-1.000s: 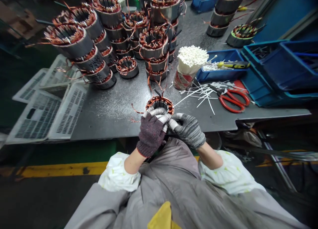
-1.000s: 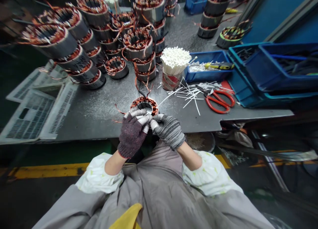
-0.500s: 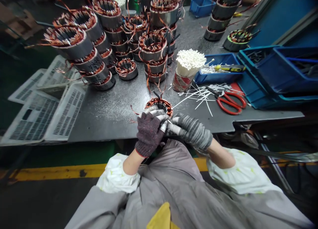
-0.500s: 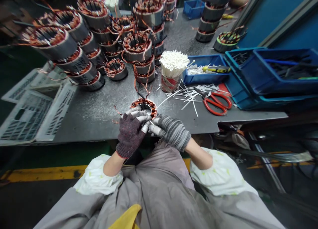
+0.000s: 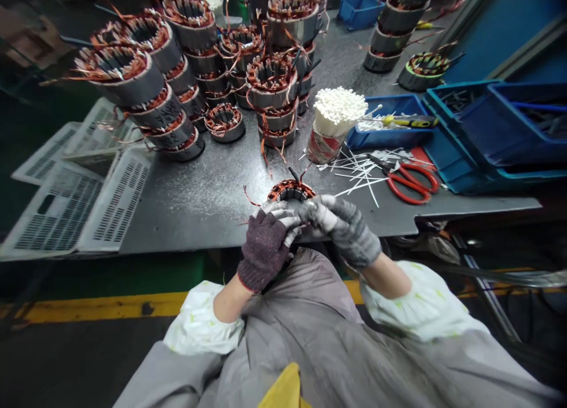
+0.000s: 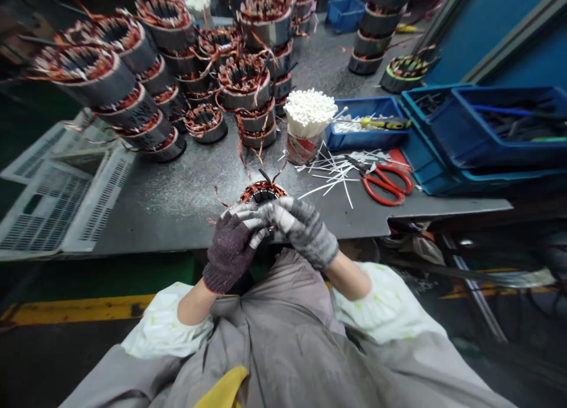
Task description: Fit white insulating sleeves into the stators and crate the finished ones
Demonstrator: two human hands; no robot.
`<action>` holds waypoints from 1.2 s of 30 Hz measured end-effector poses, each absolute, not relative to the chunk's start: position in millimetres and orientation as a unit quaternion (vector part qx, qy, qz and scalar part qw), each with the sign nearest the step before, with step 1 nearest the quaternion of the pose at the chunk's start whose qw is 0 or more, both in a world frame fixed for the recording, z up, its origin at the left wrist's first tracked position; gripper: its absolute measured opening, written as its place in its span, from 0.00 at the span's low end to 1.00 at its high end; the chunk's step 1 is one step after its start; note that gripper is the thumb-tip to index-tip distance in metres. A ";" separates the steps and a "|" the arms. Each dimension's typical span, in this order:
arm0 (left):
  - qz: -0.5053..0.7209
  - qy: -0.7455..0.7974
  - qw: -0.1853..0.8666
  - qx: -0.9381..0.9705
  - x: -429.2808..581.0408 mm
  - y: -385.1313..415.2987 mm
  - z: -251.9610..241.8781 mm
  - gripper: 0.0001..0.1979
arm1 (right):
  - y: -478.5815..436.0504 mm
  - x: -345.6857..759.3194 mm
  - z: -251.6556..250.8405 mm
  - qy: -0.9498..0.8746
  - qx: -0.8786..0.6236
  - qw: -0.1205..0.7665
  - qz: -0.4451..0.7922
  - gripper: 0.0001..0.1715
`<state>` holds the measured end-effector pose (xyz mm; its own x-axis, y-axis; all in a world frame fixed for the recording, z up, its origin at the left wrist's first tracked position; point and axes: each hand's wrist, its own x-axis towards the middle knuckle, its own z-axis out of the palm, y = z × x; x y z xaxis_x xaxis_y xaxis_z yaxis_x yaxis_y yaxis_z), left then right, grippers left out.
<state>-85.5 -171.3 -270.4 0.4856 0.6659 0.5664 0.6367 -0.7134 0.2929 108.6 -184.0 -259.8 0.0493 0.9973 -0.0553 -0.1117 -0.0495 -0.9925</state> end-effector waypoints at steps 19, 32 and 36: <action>0.148 0.257 -0.118 0.948 -106.8 -142.8 -235.6 0.09 | -140.9 119.7 -275.7 -0.774 -0.447 0.360 0.269 0.10; 0.325 0.298 -0.041 0.897 -102.6 -157.0 -264.7 0.11 | -97.0 189.4 -265.1 -0.554 -0.500 0.570 0.344 0.23; 0.340 0.350 -0.115 0.865 -84.0 -163.8 -272.7 0.10 | -41.4 218.9 -247.3 -0.381 -0.596 0.682 0.187 0.16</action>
